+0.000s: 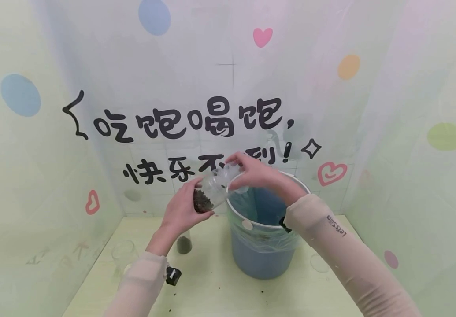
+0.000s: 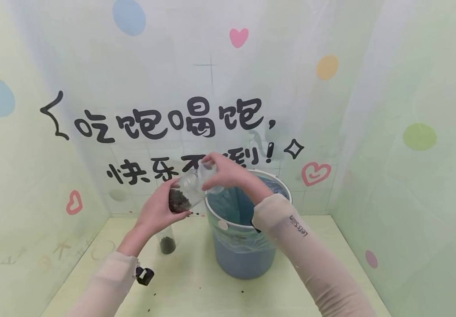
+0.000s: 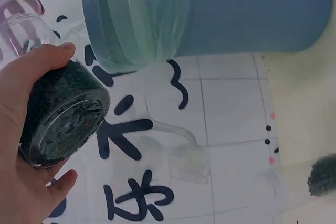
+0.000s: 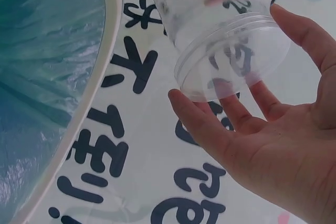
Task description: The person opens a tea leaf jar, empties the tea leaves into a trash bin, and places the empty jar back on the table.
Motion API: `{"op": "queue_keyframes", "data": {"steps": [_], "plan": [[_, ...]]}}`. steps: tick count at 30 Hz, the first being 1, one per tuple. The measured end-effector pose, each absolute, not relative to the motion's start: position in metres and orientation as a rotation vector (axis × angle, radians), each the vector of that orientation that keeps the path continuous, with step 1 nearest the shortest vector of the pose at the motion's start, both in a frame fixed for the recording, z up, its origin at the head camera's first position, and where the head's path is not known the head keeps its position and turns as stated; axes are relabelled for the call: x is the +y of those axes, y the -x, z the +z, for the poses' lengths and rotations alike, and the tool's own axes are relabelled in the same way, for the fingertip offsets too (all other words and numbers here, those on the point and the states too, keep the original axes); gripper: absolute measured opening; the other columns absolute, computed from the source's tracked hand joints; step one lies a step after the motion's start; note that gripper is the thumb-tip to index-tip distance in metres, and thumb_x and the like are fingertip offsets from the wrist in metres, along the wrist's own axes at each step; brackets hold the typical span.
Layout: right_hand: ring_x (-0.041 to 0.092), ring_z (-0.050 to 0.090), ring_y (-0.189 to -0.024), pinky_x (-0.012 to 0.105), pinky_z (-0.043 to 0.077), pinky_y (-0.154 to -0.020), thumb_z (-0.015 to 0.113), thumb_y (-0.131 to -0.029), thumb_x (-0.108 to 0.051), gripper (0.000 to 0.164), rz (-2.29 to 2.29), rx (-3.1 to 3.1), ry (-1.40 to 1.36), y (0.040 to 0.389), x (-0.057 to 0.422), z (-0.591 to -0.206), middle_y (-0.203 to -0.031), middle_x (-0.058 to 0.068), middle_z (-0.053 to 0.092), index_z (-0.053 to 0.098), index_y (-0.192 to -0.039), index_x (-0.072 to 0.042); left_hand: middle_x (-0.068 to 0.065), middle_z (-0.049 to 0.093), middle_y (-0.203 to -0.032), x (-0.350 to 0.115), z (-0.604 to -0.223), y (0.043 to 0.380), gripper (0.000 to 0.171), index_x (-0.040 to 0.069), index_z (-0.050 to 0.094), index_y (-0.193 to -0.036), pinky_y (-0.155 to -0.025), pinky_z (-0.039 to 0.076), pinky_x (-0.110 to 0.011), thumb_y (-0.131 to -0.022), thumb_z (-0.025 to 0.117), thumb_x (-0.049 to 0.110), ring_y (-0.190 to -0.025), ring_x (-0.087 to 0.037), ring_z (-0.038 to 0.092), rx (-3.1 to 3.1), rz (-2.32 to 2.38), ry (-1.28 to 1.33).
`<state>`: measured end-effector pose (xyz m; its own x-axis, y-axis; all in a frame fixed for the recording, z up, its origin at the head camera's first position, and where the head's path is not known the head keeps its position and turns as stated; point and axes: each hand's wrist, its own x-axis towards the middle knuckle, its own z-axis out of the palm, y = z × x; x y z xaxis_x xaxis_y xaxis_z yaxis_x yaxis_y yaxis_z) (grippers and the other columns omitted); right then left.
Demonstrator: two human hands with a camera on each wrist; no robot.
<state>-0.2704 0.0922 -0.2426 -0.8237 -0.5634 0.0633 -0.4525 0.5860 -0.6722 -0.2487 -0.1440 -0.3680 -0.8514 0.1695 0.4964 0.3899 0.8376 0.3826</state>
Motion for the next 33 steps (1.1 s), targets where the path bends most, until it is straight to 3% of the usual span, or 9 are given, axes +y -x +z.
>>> {"op": "queue_keyframes", "data": {"steps": [18, 27, 33], "plan": [[0.038, 0.05, -0.131, 0.047, 0.053, -0.096, 0.075, -0.083, -0.016, 0.069, -1.064, 2.714, 0.758, 0.276, 0.127, -0.245, -0.149, 0.017, 0.043, 0.042, -0.143, -0.009, -0.011, 0.057, -0.135, -0.155, -0.374, 0.247, 0.099, 0.012, 0.037, -0.147, -0.1, 0.051, -0.053, -0.067, 0.09, 0.039, -0.122, -0.032, 0.057, -2.582, -0.653, 0.36], [0.042, 0.043, -0.138, 0.055, 0.045, -0.107, 0.075, -0.083, -0.017, 0.067, -1.062, 2.731, 0.701, 0.277, 0.143, -0.247, -0.151, 0.018, 0.042, 0.044, -0.141, -0.01, -0.012, 0.057, -0.135, -0.155, -0.374, 0.247, 0.099, 0.011, 0.036, -0.147, -0.1, 0.051, -0.052, -0.067, 0.089, 0.038, -0.121, -0.031, 0.057, -2.57, -0.636, 0.373], [0.043, 0.043, -0.138, 0.054, 0.047, -0.105, 0.075, -0.083, -0.018, 0.069, -1.062, 2.732, 0.647, 0.279, 0.153, -0.249, -0.151, 0.018, 0.042, 0.042, -0.143, -0.009, -0.012, 0.057, -0.135, -0.155, -0.375, 0.247, 0.099, 0.01, 0.036, -0.147, -0.101, 0.051, -0.051, -0.067, 0.089, 0.039, -0.122, -0.031, 0.057, -2.569, -0.631, 0.376]]}}
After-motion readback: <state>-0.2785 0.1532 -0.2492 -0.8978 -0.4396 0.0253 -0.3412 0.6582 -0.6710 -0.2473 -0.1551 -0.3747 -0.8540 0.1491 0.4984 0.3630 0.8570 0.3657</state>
